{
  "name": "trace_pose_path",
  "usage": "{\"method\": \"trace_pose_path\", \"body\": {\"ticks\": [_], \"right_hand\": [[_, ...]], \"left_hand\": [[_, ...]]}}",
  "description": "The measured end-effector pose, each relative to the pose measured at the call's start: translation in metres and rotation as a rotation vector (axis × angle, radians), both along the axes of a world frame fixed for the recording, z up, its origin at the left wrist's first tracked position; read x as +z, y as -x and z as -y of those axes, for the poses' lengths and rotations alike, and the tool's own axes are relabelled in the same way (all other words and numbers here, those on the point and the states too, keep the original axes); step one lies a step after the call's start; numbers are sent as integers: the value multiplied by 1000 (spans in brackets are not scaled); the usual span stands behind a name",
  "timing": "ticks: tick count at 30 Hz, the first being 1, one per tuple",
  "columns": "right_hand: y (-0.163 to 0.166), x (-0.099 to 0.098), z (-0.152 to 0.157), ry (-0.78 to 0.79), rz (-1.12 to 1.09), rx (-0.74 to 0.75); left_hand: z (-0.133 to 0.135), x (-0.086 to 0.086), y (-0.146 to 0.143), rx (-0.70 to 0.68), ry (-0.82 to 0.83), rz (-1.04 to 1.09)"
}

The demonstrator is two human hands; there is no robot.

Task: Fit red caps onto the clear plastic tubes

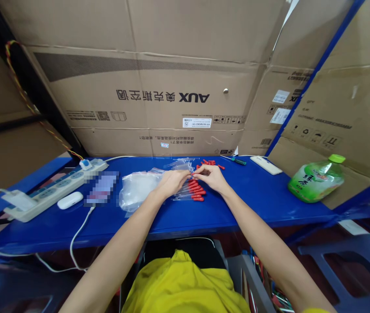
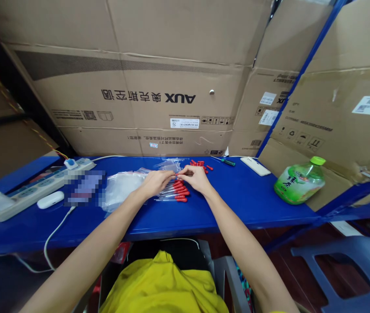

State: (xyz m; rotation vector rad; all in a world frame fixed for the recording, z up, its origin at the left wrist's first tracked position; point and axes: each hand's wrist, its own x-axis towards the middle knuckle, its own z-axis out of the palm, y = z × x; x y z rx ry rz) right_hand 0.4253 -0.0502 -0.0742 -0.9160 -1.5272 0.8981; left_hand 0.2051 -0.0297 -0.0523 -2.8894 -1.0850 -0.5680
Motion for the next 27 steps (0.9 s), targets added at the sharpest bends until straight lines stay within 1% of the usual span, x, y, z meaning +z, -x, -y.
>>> {"method": "trace_pose_path", "body": {"ticks": [7, 10, 14, 18, 23, 27], "right_hand": [[-2, -1, -1, 6, 37, 16], [-2, 1, -2, 6, 42, 18], [-3, 5, -1, -6, 62, 2], [-5, 9, 0, 14, 31, 20], [-6, 13, 1, 15, -50, -8], [-6, 13, 2, 34, -49, -13]], "left_hand": [[-1, -1, -1, -11, 4, 3], [-3, -3, 0, -29, -12, 70], [-2, -1, 2, 2, -37, 168], [2, 3, 1, 25, 2, 180], [4, 7, 2, -14, 63, 181], [4, 8, 4, -20, 83, 163]]}}
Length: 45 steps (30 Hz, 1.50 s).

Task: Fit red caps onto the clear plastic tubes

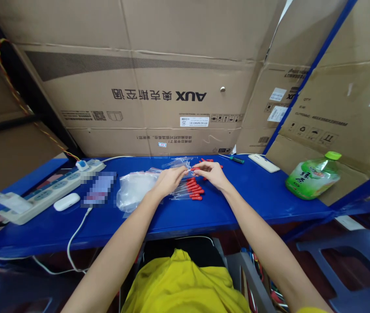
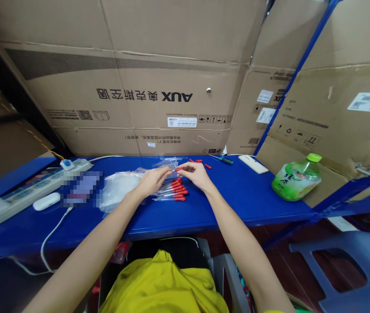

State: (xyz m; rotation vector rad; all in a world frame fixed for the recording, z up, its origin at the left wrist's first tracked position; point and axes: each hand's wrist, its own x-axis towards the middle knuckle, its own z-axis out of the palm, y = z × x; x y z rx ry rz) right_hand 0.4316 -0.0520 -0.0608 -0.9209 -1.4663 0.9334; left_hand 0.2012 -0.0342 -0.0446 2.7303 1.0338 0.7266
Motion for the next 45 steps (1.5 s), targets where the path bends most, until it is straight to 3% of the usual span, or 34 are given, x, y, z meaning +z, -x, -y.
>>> {"method": "trace_pose_path", "body": {"ticks": [19, 34, 45], "right_hand": [[1, -1, 4, 6, 25, 19], [-1, 1, 3, 13, 48, 41], [0, 4, 5, 9, 29, 62]], "left_hand": [[-3, -3, -1, -45, -63, -83], [-4, -4, -2, -78, -44, -8], [-5, -4, -2, -11, -16, 58]]}}
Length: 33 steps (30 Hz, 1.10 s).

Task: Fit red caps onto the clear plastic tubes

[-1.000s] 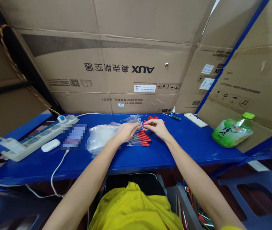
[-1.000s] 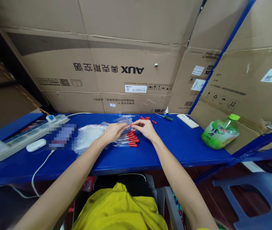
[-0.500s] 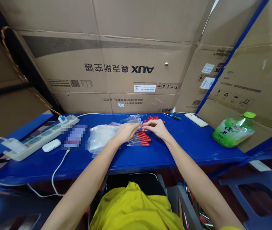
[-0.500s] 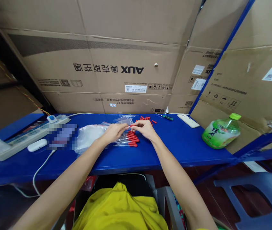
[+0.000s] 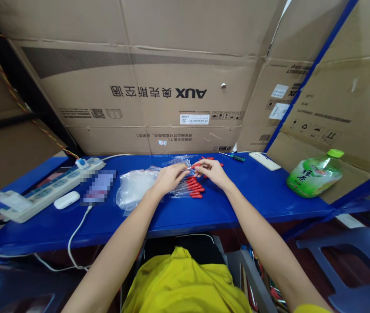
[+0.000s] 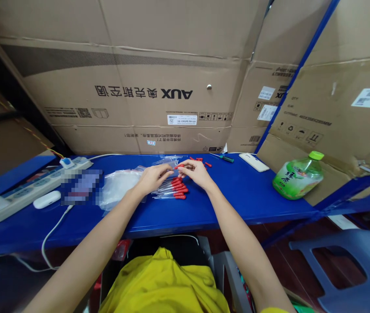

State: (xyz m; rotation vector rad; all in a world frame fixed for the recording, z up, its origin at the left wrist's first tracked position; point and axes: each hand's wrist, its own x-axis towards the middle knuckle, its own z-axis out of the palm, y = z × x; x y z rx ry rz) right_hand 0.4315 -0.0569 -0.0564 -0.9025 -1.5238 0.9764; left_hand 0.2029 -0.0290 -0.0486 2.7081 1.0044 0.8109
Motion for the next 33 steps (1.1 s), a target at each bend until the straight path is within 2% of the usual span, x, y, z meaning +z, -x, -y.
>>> {"method": "trace_pose_path", "body": {"ticks": [5, 22, 33], "right_hand": [[-1, 0, 0, 3, 3, 0], [1, -7, -3, 75, -95, -44], [3, -5, -1, 92, -80, -30]], "left_hand": [[1, 3, 0, -26, 31, 16], [-4, -4, 0, -110, -83, 49], [-3, -3, -1, -142, -67, 25]]}}
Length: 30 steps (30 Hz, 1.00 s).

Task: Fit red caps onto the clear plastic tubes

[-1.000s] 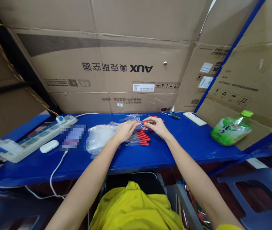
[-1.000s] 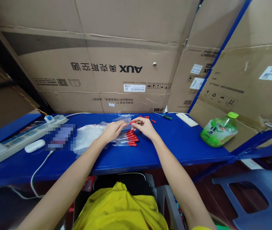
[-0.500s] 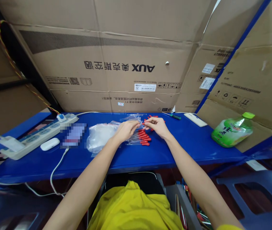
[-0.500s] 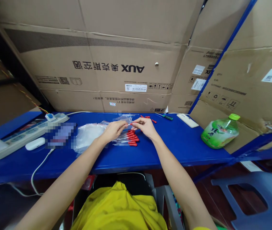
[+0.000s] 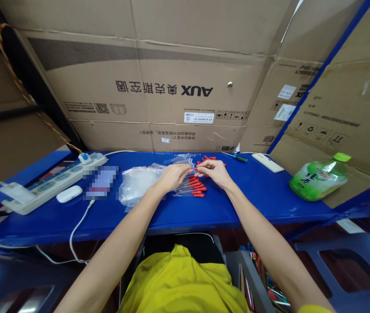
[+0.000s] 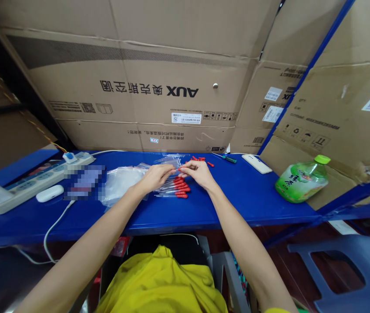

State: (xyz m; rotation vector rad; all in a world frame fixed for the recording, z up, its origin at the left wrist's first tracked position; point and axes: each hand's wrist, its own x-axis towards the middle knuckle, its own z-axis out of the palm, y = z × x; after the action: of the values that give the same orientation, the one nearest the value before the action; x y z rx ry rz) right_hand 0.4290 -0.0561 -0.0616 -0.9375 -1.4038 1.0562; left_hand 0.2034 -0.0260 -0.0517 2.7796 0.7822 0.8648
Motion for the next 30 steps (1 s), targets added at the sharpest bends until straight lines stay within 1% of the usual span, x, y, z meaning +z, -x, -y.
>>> {"method": "trace_pose_path", "body": {"ticks": [20, 26, 30], "right_hand": [[2, -2, 1, 38, -11, 74], [2, -1, -1, -4, 60, 72], [-1, 1, -3, -36, 111, 31]], "left_hand": [[-1, -2, -3, -48, -4, 13], [0, -4, -5, -15, 28, 5], [3, -2, -6, 53, 62, 17]]}}
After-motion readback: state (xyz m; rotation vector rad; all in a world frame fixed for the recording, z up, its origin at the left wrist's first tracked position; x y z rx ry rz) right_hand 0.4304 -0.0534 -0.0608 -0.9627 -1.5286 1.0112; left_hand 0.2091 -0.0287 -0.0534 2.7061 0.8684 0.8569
